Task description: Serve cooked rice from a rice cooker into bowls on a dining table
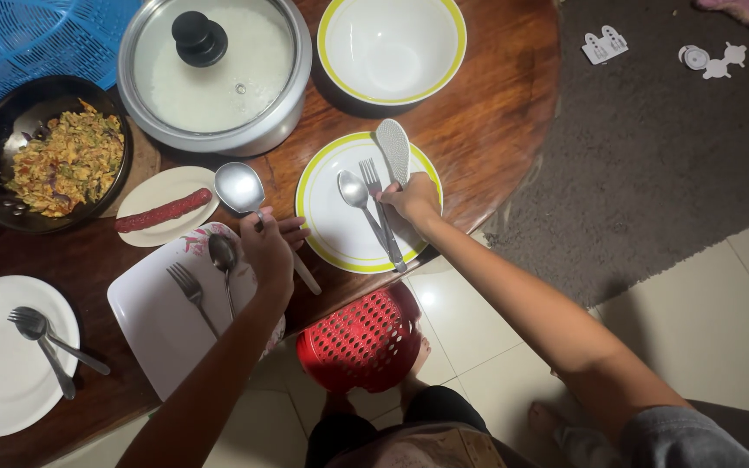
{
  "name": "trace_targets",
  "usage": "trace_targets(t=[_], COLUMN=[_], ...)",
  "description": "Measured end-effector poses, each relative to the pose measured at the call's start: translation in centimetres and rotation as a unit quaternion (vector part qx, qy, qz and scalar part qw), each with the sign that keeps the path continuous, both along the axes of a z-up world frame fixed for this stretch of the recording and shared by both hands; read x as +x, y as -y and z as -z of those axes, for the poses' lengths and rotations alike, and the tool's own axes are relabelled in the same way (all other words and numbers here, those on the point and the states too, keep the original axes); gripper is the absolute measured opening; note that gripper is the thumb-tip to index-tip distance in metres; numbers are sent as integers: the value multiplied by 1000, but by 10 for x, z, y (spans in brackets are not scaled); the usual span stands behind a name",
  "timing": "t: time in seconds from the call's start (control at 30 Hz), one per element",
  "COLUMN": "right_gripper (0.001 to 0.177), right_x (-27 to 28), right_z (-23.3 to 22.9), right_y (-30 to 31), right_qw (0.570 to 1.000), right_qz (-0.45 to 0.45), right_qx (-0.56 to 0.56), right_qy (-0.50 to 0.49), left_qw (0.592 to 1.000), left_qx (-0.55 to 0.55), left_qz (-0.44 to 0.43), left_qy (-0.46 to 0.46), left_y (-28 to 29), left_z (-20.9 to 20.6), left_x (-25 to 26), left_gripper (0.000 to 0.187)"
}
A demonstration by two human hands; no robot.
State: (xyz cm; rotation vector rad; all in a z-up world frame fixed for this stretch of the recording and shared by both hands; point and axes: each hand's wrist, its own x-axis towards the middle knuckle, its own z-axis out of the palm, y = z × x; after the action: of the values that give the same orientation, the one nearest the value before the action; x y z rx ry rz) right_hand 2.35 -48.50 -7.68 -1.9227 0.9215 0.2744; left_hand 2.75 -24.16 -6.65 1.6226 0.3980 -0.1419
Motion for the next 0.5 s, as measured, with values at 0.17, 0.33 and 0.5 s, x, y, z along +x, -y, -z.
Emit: trace_targets(t=[0.17,0.33,0.5], right_gripper=[50,72,35], right_x=[-10,-15,-10], right_z=[-55,-84,-85], right_y=[-20,-61,-107], right_qw=[996,989,973], right_qz=[-32,-74,-126], right_qx=[-61,-86,9], right_qy=[53,92,192], left_qw=[1000,1000,999], left_qx=[10,-12,1], left_qz=[7,11,-40], left_qy=[-14,-21,-11], left_y=[3,-10,-51], left_z=[-20,-43,-38], left_x=[1,-2,-3], left_gripper=[35,38,34])
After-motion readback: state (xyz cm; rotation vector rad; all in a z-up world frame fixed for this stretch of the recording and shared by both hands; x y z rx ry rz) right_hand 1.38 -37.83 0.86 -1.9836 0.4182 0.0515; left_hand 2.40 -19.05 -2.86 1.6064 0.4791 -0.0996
